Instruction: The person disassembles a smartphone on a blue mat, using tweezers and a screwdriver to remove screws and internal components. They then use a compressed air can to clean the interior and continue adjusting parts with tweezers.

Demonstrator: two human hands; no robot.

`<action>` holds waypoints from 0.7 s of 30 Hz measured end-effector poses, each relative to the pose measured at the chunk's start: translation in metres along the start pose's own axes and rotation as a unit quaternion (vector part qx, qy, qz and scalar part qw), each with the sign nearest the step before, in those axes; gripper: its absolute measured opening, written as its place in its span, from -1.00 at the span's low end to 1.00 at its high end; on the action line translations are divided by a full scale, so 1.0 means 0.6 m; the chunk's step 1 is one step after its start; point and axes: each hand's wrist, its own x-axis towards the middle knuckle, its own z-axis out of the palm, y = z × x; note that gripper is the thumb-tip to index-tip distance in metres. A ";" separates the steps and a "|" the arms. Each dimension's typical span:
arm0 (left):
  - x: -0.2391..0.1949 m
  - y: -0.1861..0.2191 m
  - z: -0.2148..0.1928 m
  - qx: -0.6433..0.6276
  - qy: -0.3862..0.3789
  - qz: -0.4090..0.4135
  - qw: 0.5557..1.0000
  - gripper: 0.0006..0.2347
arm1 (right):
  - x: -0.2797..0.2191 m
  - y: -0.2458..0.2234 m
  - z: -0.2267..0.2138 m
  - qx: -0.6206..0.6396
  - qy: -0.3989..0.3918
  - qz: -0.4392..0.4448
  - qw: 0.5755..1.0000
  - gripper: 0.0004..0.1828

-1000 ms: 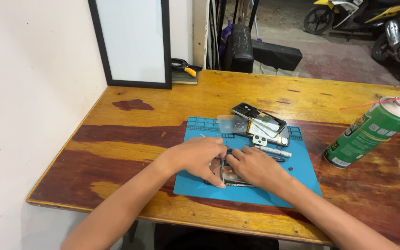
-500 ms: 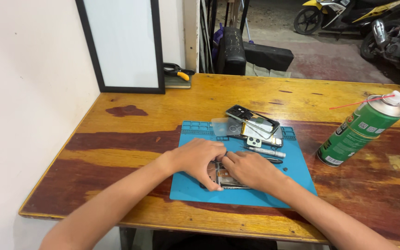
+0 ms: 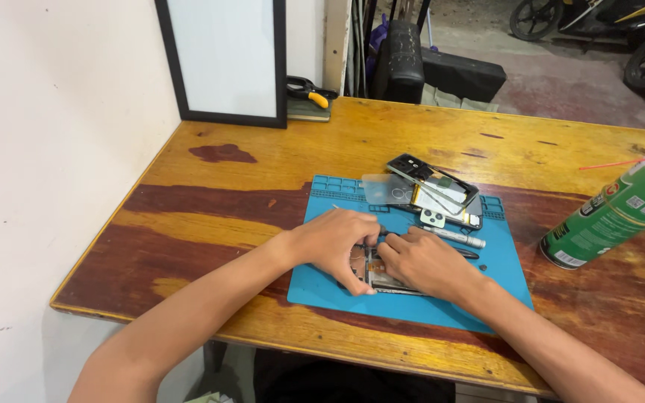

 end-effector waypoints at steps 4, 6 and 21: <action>0.000 0.005 -0.005 -0.008 0.007 -0.002 1.000 -0.45 | 0.003 0.000 -0.002 -0.053 -0.004 -0.020 0.998 -0.71; 0.002 0.006 -0.005 -0.007 0.001 -0.013 1.000 -0.45 | 0.002 0.001 -0.004 -0.057 0.002 -0.020 0.998 -0.70; 0.003 0.009 -0.008 0.002 -0.007 -0.041 0.999 -0.44 | -0.004 -0.010 -0.002 -0.067 0.006 -0.002 0.998 -0.74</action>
